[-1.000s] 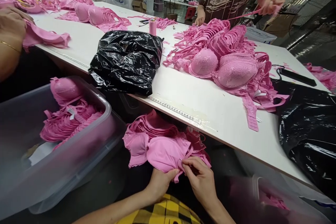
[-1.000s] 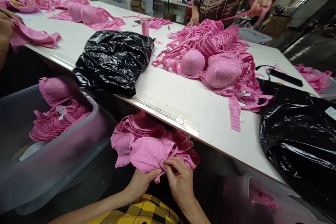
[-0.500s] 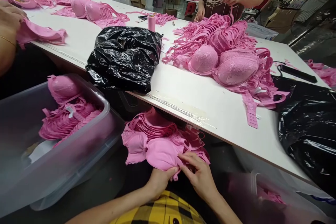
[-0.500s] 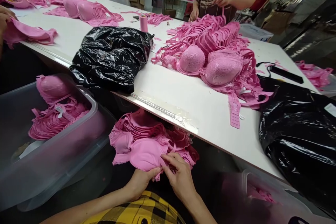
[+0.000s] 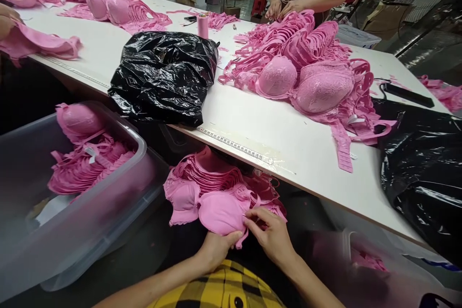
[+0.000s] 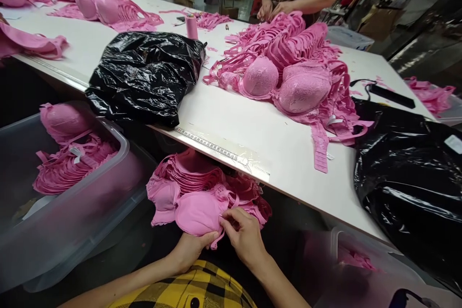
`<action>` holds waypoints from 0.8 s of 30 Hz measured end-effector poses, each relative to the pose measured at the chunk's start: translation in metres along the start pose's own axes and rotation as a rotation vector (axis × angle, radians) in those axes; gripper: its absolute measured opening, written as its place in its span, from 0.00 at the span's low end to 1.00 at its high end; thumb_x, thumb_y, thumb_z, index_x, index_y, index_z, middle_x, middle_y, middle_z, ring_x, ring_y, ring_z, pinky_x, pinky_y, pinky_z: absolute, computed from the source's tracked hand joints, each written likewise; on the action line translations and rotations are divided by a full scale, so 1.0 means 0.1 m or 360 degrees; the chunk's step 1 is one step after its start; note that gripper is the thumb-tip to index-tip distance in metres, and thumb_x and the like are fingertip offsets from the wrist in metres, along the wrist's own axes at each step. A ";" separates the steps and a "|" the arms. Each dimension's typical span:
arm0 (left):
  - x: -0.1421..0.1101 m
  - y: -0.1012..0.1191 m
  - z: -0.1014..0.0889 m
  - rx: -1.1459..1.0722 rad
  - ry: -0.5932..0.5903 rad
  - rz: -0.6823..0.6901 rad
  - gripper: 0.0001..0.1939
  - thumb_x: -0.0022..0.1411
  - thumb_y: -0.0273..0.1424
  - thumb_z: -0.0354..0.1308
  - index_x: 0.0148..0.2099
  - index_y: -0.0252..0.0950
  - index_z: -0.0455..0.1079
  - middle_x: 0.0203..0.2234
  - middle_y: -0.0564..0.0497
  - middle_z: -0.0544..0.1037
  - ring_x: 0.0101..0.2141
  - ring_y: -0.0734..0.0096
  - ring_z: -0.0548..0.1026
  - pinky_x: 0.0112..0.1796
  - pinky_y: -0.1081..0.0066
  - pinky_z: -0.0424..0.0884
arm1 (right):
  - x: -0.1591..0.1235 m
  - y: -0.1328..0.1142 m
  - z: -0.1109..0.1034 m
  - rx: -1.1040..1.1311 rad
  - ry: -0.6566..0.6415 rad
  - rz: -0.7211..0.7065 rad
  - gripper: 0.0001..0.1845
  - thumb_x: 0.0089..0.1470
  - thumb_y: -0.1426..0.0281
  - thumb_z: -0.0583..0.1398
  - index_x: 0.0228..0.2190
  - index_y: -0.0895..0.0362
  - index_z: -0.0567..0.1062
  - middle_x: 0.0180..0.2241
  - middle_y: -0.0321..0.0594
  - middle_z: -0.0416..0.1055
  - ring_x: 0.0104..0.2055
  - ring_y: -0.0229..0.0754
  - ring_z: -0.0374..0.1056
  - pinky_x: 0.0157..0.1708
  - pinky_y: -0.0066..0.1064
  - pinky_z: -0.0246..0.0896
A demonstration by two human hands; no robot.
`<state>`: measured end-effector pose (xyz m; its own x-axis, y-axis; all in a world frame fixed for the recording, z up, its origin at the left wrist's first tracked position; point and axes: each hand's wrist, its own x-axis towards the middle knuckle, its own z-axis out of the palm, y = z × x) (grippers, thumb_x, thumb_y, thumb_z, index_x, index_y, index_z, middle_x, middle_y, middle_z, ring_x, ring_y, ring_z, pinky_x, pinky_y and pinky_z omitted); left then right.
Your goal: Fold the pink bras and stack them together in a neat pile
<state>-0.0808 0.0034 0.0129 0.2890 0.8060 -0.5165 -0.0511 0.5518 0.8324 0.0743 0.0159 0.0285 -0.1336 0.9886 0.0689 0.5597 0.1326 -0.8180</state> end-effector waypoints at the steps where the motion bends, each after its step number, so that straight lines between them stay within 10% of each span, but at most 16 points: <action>1: 0.00 0.00 0.00 0.0002 0.0005 0.0003 0.10 0.48 0.36 0.58 0.24 0.36 0.64 0.17 0.56 0.67 0.22 0.73 0.63 0.28 0.70 0.62 | -0.02 0.01 -0.03 -0.0012 -0.0003 0.0028 0.04 0.51 0.68 0.60 0.29 0.55 0.75 0.26 0.37 0.73 0.25 0.38 0.68 0.24 0.26 0.64; 11: 0.03 -0.14 0.03 0.0106 0.0057 0.0142 0.09 0.49 0.33 0.58 0.34 0.35 0.71 0.34 0.48 0.77 0.42 0.60 0.70 0.48 0.61 0.63 | 0.01 0.05 0.15 0.0133 -0.0002 -0.0101 0.08 0.52 0.70 0.58 0.27 0.55 0.78 0.25 0.40 0.74 0.28 0.40 0.70 0.28 0.28 0.65; 24: -0.06 -0.02 0.01 0.0091 -0.0142 0.0047 0.09 0.49 0.36 0.57 0.24 0.36 0.64 0.18 0.56 0.66 0.23 0.72 0.63 0.31 0.69 0.64 | -0.20 0.10 -0.05 0.0348 -0.0215 0.0124 0.12 0.51 0.69 0.60 0.39 0.51 0.78 0.30 0.40 0.73 0.32 0.40 0.70 0.31 0.29 0.66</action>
<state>-0.0809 -0.0025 0.0143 0.3725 0.7981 -0.4735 -0.0070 0.5127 0.8585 0.0869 -0.0021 0.0219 -0.2132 0.9749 -0.0639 0.3843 0.0235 -0.9229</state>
